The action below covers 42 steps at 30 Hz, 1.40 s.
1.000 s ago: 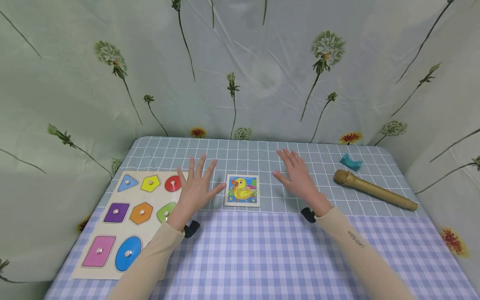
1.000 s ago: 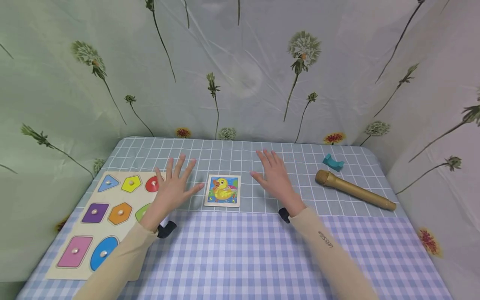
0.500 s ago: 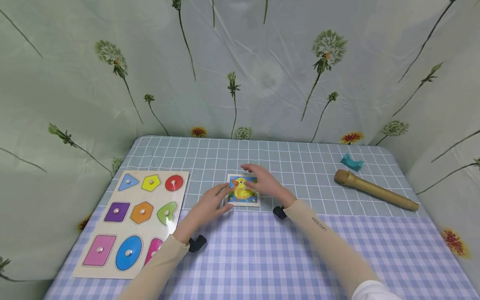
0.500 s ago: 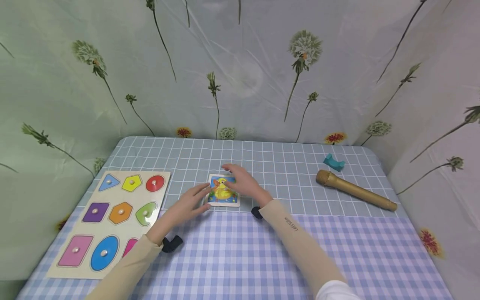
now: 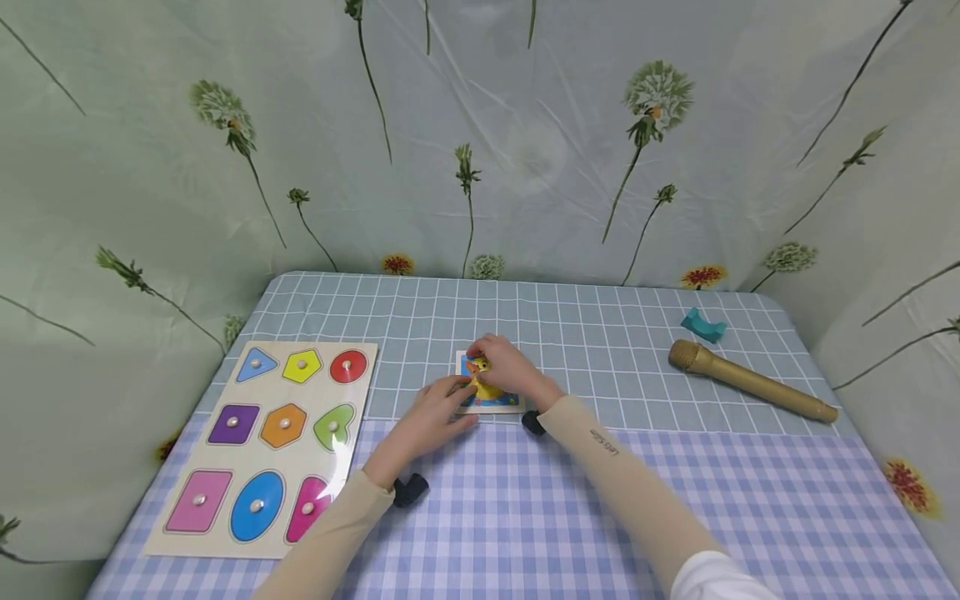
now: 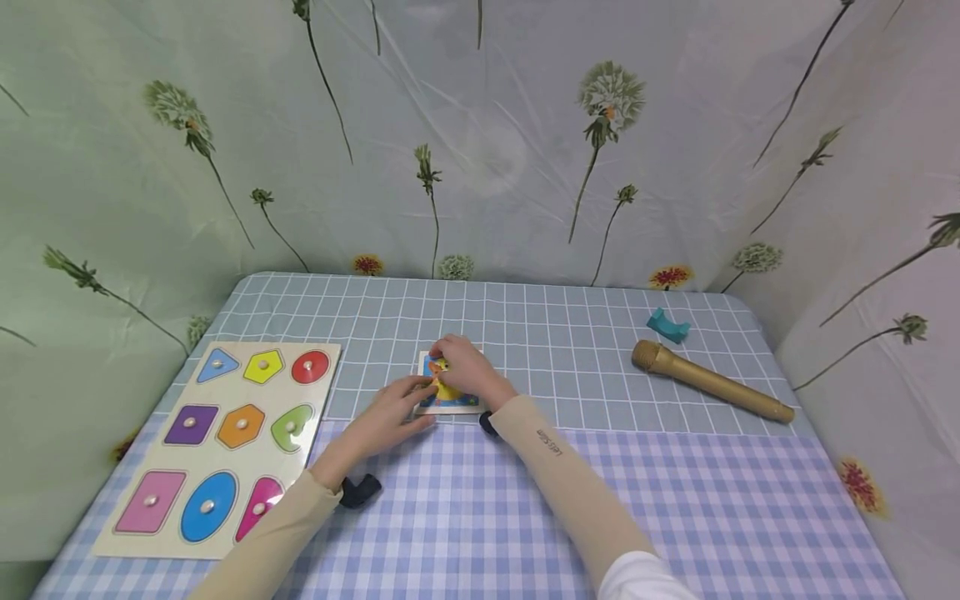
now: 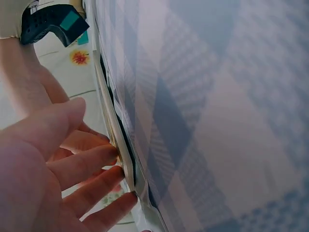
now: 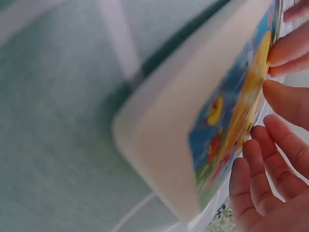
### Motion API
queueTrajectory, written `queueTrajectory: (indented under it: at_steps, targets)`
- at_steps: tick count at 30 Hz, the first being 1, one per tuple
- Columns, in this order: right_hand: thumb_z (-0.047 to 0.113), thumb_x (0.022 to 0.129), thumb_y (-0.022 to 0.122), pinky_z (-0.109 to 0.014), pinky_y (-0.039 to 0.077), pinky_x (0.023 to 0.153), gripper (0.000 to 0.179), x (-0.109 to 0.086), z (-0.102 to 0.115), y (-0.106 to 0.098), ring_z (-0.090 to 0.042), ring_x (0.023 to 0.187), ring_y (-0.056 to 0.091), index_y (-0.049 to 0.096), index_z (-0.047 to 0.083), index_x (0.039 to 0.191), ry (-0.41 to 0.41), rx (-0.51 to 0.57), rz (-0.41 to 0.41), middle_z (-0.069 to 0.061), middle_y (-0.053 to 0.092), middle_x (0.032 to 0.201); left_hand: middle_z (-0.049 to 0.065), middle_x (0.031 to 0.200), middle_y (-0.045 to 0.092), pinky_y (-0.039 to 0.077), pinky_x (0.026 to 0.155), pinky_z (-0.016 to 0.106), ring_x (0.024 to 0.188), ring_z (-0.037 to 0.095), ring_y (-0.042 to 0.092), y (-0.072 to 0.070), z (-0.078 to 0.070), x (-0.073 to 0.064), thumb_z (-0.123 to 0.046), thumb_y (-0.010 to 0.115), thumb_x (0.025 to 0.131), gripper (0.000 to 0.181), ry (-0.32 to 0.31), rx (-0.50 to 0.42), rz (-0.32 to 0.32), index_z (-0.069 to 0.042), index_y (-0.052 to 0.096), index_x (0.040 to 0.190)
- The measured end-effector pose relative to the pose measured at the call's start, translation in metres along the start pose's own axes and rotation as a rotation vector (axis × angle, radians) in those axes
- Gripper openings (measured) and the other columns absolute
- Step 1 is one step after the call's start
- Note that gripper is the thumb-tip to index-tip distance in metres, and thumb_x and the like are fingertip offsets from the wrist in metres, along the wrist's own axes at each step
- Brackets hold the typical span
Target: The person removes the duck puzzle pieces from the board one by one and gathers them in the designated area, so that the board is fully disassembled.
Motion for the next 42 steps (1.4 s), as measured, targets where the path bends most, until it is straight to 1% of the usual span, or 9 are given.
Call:
queueTrajectory:
  at_steps: [4,8,11,16,25,29,35,39,42]
  targets:
    - [-0.003,0.085,0.066,-0.037,0.046,0.092,0.032,0.002,0.005,0.002,-0.028,0.108,0.052,0.062,-0.002,0.117,0.001,-0.052,0.026,-0.013,0.057,0.112,0.018,0.136,0.048,0.031,0.101,0.057,0.127,0.035,0.041,0.000,-0.003,0.002,-0.030,0.063,0.093,0.049,-0.014,0.048,0.014,0.001,0.056,0.131]
    - [-0.006,0.084,0.065,-0.036,0.046,0.091,0.033,0.005,0.004,0.003,-0.028,0.105,0.054,0.062,-0.002,0.116,0.008,-0.045,0.028,-0.013,0.055,0.110,0.020,0.135,0.049,0.032,0.102,0.055,0.126,0.036,0.042,-0.001,-0.008,0.004,-0.028,0.064,0.093,0.050,-0.015,0.075,0.033,0.003,0.054,0.131]
    - [-0.007,0.083,0.065,-0.035,0.046,0.088,0.035,0.007,0.001,0.003,-0.025,0.100,0.054,0.061,-0.002,0.117,0.019,0.019,0.025,-0.014,0.053,0.111,0.022,0.136,0.047,0.034,0.103,0.051,0.125,0.037,0.043,0.001,-0.010,0.005,-0.027,0.066,0.091,0.055,-0.018,0.085,0.048,0.004,0.051,0.133]
    - [-0.014,0.079,0.062,-0.031,0.043,0.074,0.039,0.009,-0.009,0.003,-0.023,0.087,0.047,0.058,0.000,0.115,0.071,0.169,0.010,-0.012,0.048,0.107,0.021,0.138,0.046,0.035,0.104,0.047,0.125,0.037,0.045,0.003,-0.010,0.005,-0.026,0.069,0.089,0.058,-0.002,0.082,0.043,0.003,0.050,0.135]
    - [0.001,0.091,0.061,-0.032,0.045,0.072,0.015,0.011,-0.012,0.002,-0.021,0.082,0.049,0.063,0.005,0.105,0.103,0.176,-0.087,-0.009,0.051,0.094,0.020,0.141,0.043,0.038,0.101,0.047,0.124,0.038,0.046,0.003,-0.007,0.004,-0.024,0.069,0.089,0.056,-0.005,0.041,0.038,0.002,0.051,0.135]
    - [-0.004,0.089,0.060,-0.031,0.045,0.069,0.016,0.010,-0.017,-0.002,-0.021,0.077,0.051,0.064,0.005,0.101,0.119,0.292,-0.129,-0.007,0.056,0.086,0.020,0.141,0.042,0.035,0.103,0.049,0.125,0.036,0.046,0.003,-0.006,0.004,-0.024,0.068,0.090,0.055,-0.004,0.037,0.043,0.003,0.051,0.135]
    - [-0.002,0.089,0.059,-0.029,0.045,0.067,0.016,-0.004,-0.045,-0.019,-0.019,0.078,0.053,0.064,-0.001,0.104,0.200,0.505,-0.175,-0.009,0.059,0.090,0.019,0.142,0.041,0.031,0.105,0.054,0.128,0.033,0.044,0.006,-0.003,0.006,-0.026,0.066,0.091,0.056,-0.038,0.046,0.066,0.001,0.050,0.136]
    - [-0.003,0.088,0.058,-0.028,0.043,0.062,0.018,-0.021,-0.074,-0.037,-0.017,0.073,0.048,0.063,-0.006,0.105,0.301,0.536,-0.204,-0.010,0.058,0.089,0.018,0.143,0.041,0.029,0.105,0.056,0.130,0.032,0.041,0.006,-0.003,0.006,-0.028,0.066,0.091,0.057,-0.056,0.055,0.079,0.000,0.048,0.138]
    - [-0.005,0.086,0.056,-0.028,0.041,0.060,0.019,-0.034,-0.093,-0.049,-0.016,0.070,0.047,0.063,-0.008,0.104,0.365,0.512,-0.197,-0.010,0.059,0.086,0.018,0.143,0.040,0.027,0.106,0.056,0.131,0.032,0.040,0.007,-0.004,0.005,-0.029,0.066,0.091,0.059,-0.065,0.060,0.080,0.000,0.047,0.139]
Point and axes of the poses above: each hand's wrist, its own x-axis towards the middle knuckle, its own y-axis out of the palm, z = x × y, the point moved 5 cm from there along x, towards the middle knuckle
